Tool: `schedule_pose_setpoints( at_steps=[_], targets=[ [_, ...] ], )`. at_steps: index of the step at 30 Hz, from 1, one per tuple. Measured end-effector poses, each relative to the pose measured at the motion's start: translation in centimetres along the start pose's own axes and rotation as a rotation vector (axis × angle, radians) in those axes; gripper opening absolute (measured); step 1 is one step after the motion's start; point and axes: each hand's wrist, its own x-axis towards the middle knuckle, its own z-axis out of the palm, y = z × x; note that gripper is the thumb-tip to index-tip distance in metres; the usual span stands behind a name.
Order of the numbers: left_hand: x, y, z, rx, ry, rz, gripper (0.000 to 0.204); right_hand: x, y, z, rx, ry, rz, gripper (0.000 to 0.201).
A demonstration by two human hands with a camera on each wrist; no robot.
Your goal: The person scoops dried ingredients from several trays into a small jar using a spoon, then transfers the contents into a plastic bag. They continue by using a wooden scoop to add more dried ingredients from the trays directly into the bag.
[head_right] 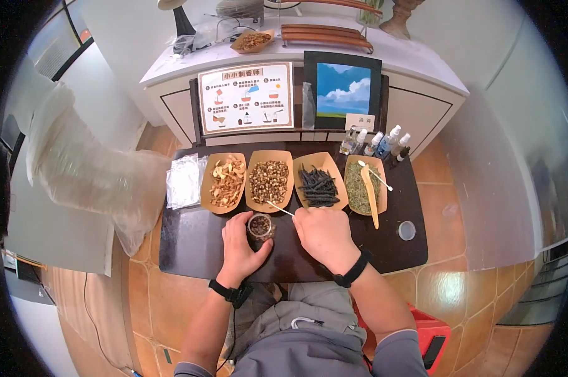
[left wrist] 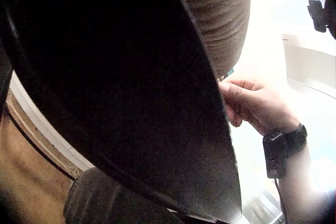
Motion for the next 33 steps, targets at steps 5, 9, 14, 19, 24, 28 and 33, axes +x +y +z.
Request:
schedule_pose_setpoints(
  at_steps=[5, 9, 14, 19, 24, 28, 33],
  targets=[
    [0.0, -0.1, 0.0, 0.015, -0.006, -0.001, 0.081, 0.6, 0.3, 0.4, 0.050, 0.139, 0.033, 0.023],
    [0.1, 0.4, -0.3, 0.019, 0.007, -0.005, 0.092, 2.9, 1.2, 0.8, 0.027, 0.225, 0.074, 0.021],
    [0.1, 0.4, -0.4, 0.031, -0.034, 0.008, 0.099, 6.7, 2.9, 3.8, -0.070, 0.243, 0.043, 0.015],
    [0.3, 0.4, -0.5, -0.007, -0.070, -0.023, 0.097, 7.2, 2.2, 4.8, -0.201, 0.089, -0.033, 0.010],
    [0.3, 0.4, -0.6, -0.017, -0.064, -0.006, 0.096, 4.4, 1.6, 3.5, -0.168, 0.054, -0.122, 0.007],
    [0.2, 0.2, -0.6, -0.028, -0.062, -0.005, 0.096, 4.1, 1.8, 2.3, -0.196, 0.137, -0.153, 0.006],
    [0.1, 0.1, -0.3, -0.019, -0.045, -0.010, 0.096, 7.6, 1.8, 2.7, -0.233, 0.189, -0.097, 0.005]
  ],
)
